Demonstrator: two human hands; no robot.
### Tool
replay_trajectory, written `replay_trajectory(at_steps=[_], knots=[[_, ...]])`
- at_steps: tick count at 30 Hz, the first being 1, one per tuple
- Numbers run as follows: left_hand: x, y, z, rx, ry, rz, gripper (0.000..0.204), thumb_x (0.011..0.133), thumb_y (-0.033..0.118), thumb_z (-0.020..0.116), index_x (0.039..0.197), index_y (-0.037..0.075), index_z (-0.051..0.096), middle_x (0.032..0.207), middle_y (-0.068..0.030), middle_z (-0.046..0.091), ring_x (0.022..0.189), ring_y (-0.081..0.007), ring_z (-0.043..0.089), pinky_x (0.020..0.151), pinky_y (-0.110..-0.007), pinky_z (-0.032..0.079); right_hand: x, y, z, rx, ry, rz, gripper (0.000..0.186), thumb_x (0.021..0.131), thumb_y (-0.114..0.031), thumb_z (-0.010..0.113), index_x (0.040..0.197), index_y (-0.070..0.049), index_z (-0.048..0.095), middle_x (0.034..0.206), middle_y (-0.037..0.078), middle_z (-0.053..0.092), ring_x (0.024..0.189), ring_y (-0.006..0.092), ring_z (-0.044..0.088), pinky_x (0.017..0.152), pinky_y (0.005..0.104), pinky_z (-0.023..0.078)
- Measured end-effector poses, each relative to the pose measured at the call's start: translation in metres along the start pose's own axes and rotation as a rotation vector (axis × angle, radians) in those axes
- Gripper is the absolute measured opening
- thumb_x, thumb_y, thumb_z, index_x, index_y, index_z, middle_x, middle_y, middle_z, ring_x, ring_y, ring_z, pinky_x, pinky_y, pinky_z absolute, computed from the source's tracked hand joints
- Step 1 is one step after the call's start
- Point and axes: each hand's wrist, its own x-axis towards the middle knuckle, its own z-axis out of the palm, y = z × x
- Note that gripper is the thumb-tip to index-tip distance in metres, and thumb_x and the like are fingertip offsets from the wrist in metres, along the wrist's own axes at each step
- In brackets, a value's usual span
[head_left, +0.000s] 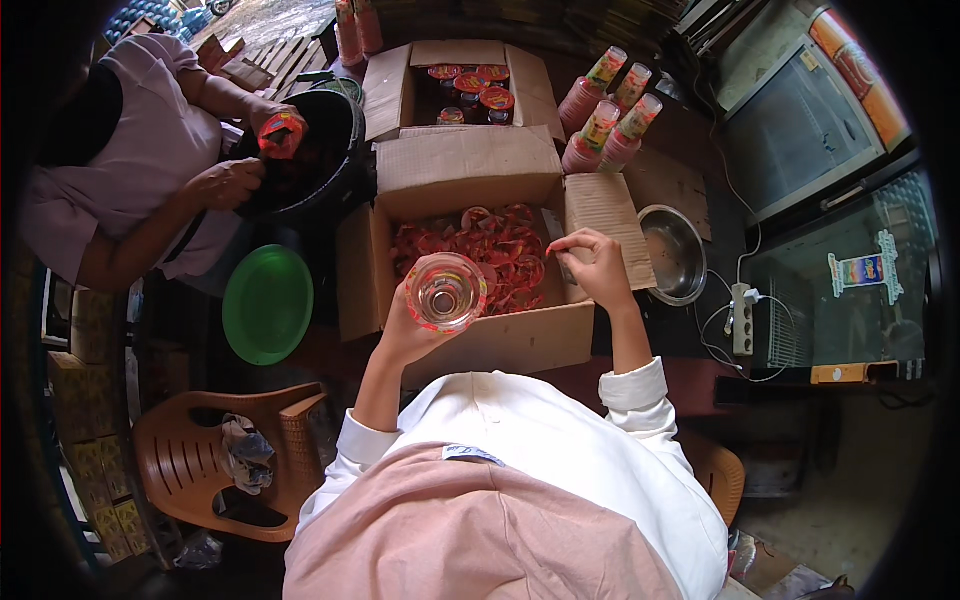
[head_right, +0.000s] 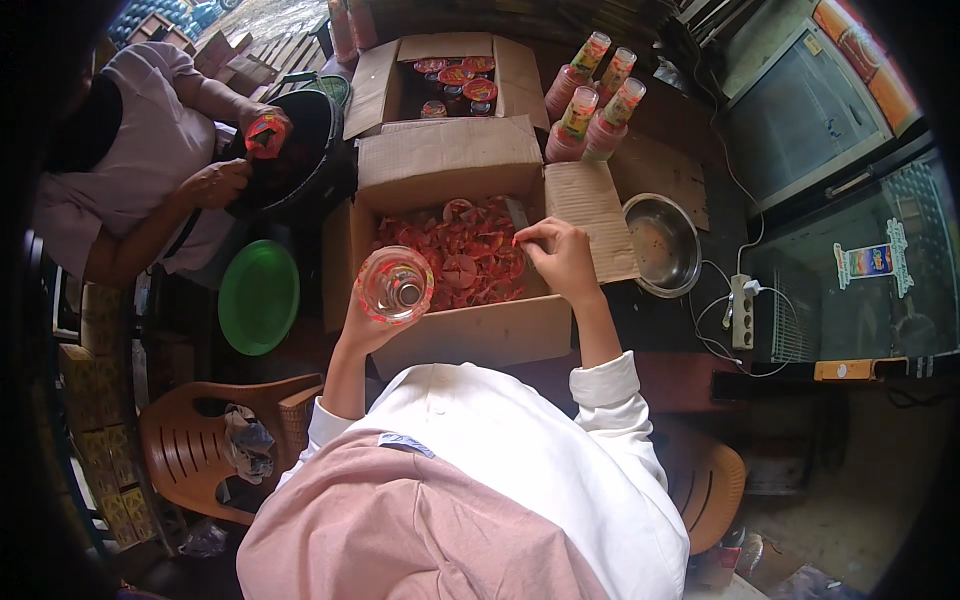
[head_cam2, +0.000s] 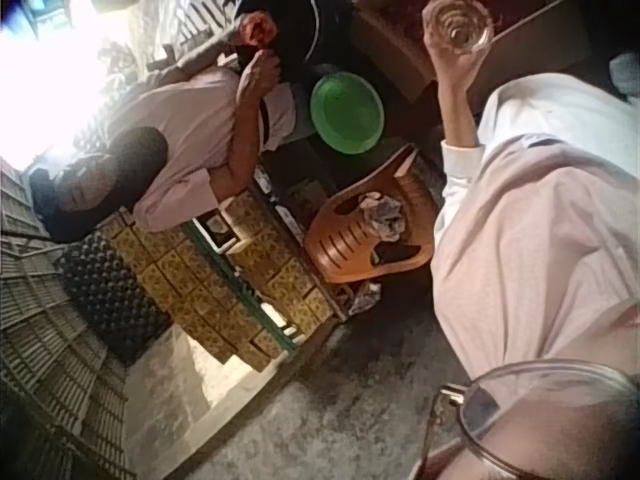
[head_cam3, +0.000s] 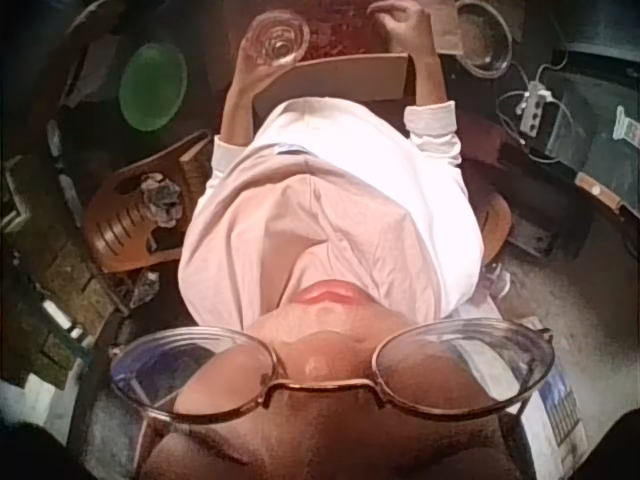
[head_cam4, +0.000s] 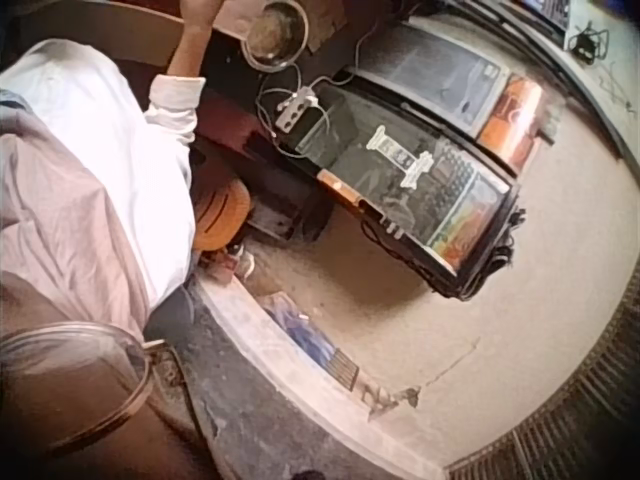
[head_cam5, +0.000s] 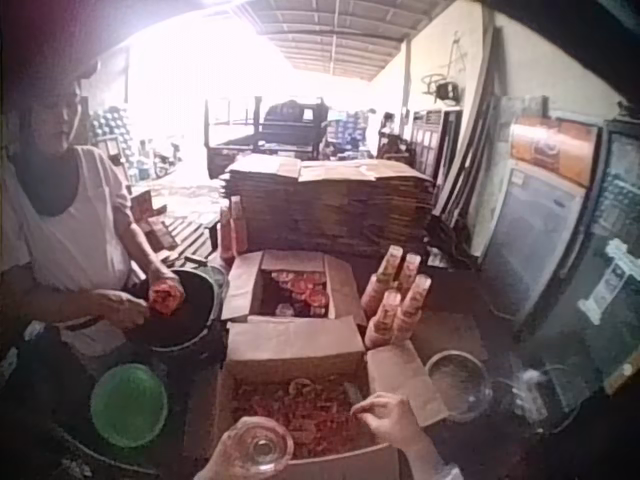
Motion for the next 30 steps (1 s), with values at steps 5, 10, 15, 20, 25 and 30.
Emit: replay_trajectory(at_steps=[5, 10, 15, 20, 25, 30], knots=[[0.000, -0.004, -0.001, 0.008, 0.005, 0.006, 0.050, 0.062, 0.010, 0.079, 0.106, 0.006, 0.054, 0.103, -0.0039, 0.058, 0.093, -0.0123, 0.057, 0.082, -0.026, 0.046, 0.008, -0.004, 0.006, 0.713, -0.193, 0.208, 0.013, 0.070, -0.002, 0.064, 0.077, -0.009, 0.072, 0.082, 0.008, 0.066, 0.076, 0.0215, 0.062, 0.085, 0.0358, 0.046], [0.004, -0.002, -0.004, 0.026, 0.004, 0.027, 0.050, 0.063, 0.006, 0.079, 0.107, 0.006, 0.054, 0.102, -0.0035, 0.059, 0.093, -0.0124, 0.057, 0.083, -0.028, 0.047, -0.003, 0.029, 0.031, -0.469, -0.079, 0.129, 0.016, 0.071, -0.005, 0.060, 0.078, -0.011, 0.072, 0.085, 0.009, 0.067, 0.079, 0.0250, 0.062, 0.100, 0.0510, 0.026], [0.002, -0.011, -0.010, 0.074, 0.037, 0.030, 0.049, 0.063, 0.004, 0.077, 0.107, 0.005, 0.054, 0.102, -0.0036, 0.058, 0.092, -0.0118, 0.057, 0.082, -0.026, 0.047, -0.009, 0.049, 0.014, 0.091, 0.138, 0.222, 0.009, 0.073, -0.006, 0.064, 0.077, -0.008, 0.071, 0.082, 0.010, 0.067, 0.071, 0.0190, 0.065, 0.077, 0.0379, 0.049], [-0.001, -0.011, -0.007, 0.052, 0.063, 0.020, 0.049, 0.063, 0.003, 0.077, 0.107, 0.005, 0.054, 0.102, -0.0037, 0.058, 0.092, -0.0119, 0.057, 0.081, -0.027, 0.047, -0.037, 0.078, -0.009, 0.689, 0.142, 0.460, 0.017, 0.087, -0.005, 0.055, 0.100, 0.004, 0.062, 0.087, 0.008, 0.065, 0.078, 0.0170, 0.065, 0.066, 0.0245, 0.051], [0.000, -0.012, -0.001, 0.069, 0.022, 0.022, 0.049, 0.064, 0.002, 0.077, 0.107, 0.005, 0.054, 0.102, -0.0036, 0.058, 0.092, -0.0120, 0.057, 0.081, -0.027, 0.047, -0.058, 0.082, -0.005, 0.591, 0.214, 0.498, 0.015, 0.084, -0.004, 0.057, 0.096, 0.003, 0.064, 0.085, 0.010, 0.065, 0.075, 0.0158, 0.065, 0.067, 0.0260, 0.051], [-0.005, -0.012, 0.000, 0.067, 0.029, -0.004, 0.049, 0.064, 0.002, 0.077, 0.107, 0.006, 0.054, 0.102, -0.0032, 0.058, 0.092, -0.0124, 0.057, 0.082, -0.027, 0.047, -0.075, 0.073, 0.009, -0.208, 0.298, 0.090, 0.018, 0.074, -0.001, 0.062, 0.092, -0.005, 0.067, 0.085, 0.010, 0.063, 0.068, 0.0210, 0.062, 0.064, 0.0310, 0.048]])
